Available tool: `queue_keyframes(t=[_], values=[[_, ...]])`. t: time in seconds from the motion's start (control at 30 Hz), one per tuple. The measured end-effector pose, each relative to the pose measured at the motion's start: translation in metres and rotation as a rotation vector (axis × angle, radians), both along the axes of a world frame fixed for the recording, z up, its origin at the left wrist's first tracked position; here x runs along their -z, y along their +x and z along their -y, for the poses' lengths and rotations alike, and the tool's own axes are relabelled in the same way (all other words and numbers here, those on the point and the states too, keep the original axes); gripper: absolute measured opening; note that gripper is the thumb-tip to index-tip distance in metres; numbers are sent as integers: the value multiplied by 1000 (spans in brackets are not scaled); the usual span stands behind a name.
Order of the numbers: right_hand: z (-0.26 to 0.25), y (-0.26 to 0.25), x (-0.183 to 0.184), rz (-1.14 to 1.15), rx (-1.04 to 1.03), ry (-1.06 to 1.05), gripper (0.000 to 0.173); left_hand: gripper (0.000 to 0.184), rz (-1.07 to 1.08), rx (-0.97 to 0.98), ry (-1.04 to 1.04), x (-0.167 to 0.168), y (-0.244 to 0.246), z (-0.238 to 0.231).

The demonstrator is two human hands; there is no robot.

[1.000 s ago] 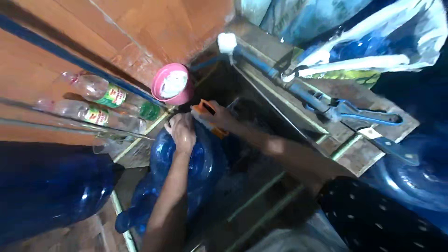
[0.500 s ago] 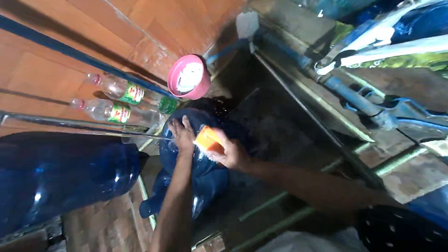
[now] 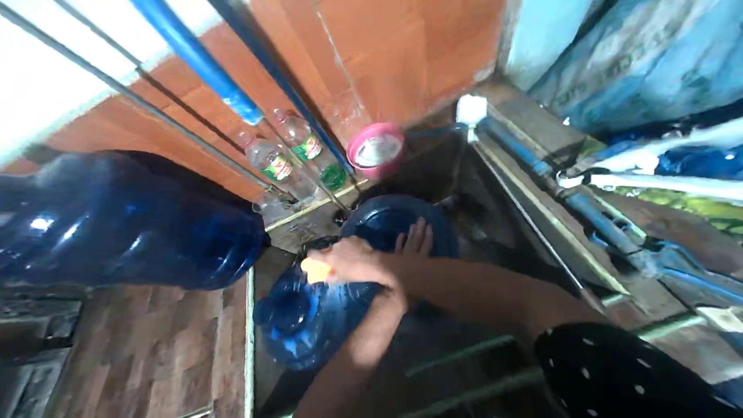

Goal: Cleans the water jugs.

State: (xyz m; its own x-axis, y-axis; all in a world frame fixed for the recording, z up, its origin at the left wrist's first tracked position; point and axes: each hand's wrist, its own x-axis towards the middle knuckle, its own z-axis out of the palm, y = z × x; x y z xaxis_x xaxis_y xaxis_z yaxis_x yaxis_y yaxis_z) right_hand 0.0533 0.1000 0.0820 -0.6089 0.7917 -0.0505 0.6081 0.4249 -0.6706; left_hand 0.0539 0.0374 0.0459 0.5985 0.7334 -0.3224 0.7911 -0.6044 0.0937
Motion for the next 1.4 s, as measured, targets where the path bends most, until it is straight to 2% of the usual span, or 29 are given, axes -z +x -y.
queue_keyframes(t=[0.07,0.1,0.13,0.17,0.23,0.27,0.3,0.33,0.37,0.43,0.5,0.53,0.6,0.63,0.7,0.77,0.8,0.9,0.93,1.0,1.07,1.17,1.23,1.27,1.33,1.4], values=[[-18,16,9,-43,161,-28,51,83,120,-72,39,15,-25,17],[-36,29,16,-39,307,32,48,95,89,-114,1,10,-34,20],[-49,40,11,52,401,39,54,102,63,-138,-22,7,-40,20],[-53,45,9,109,457,64,59,102,78,-143,-38,6,-46,21],[-32,31,14,95,404,194,56,82,182,-127,-53,8,-55,23],[-16,20,17,77,301,188,55,66,230,-118,-20,8,-59,25],[-5,13,13,79,206,118,57,59,225,-106,-17,6,-63,27],[-4,13,11,90,157,55,59,62,230,-70,-19,7,-68,30],[-12,19,16,105,168,41,61,74,239,-19,-12,12,-74,32],[-37,39,19,151,323,101,61,87,273,45,37,18,-83,28],[-35,40,20,170,394,158,61,83,284,64,38,17,-85,27],[-22,31,23,145,335,187,60,77,296,57,25,15,-85,27],[1,11,16,127,142,92,64,63,325,38,27,13,-88,30],[0,9,16,135,117,44,65,67,334,55,43,17,-91,34],[-24,23,22,122,279,74,64,79,342,111,70,23,-96,32],[-36,36,14,166,453,124,62,82,334,141,49,24,-98,29],[-29,34,12,165,464,137,63,79,331,144,32,22,-97,28],[1,14,18,85,271,88,66,63,363,98,4,16,-94,28],[0,15,19,80,252,54,65,65,381,93,-9,18,-95,31],[-23,31,23,111,394,65,64,73,397,137,8,23,-96,30],[-31,38,16,144,512,78,65,72,359,151,-25,17,-89,26],[8,30,12,107,376,31,66,55,311,91,-68,5,-79,25],[10,44,12,121,359,-29,65,61,338,141,-13,14,-84,31],[1,57,18,122,423,22,65,61,375,170,34,20,-86,31],[-6,78,23,139,556,141,66,50,476,96,140,26,-85,28],[20,78,26,177,559,153,61,46,537,-183,280,30,-86,20]])
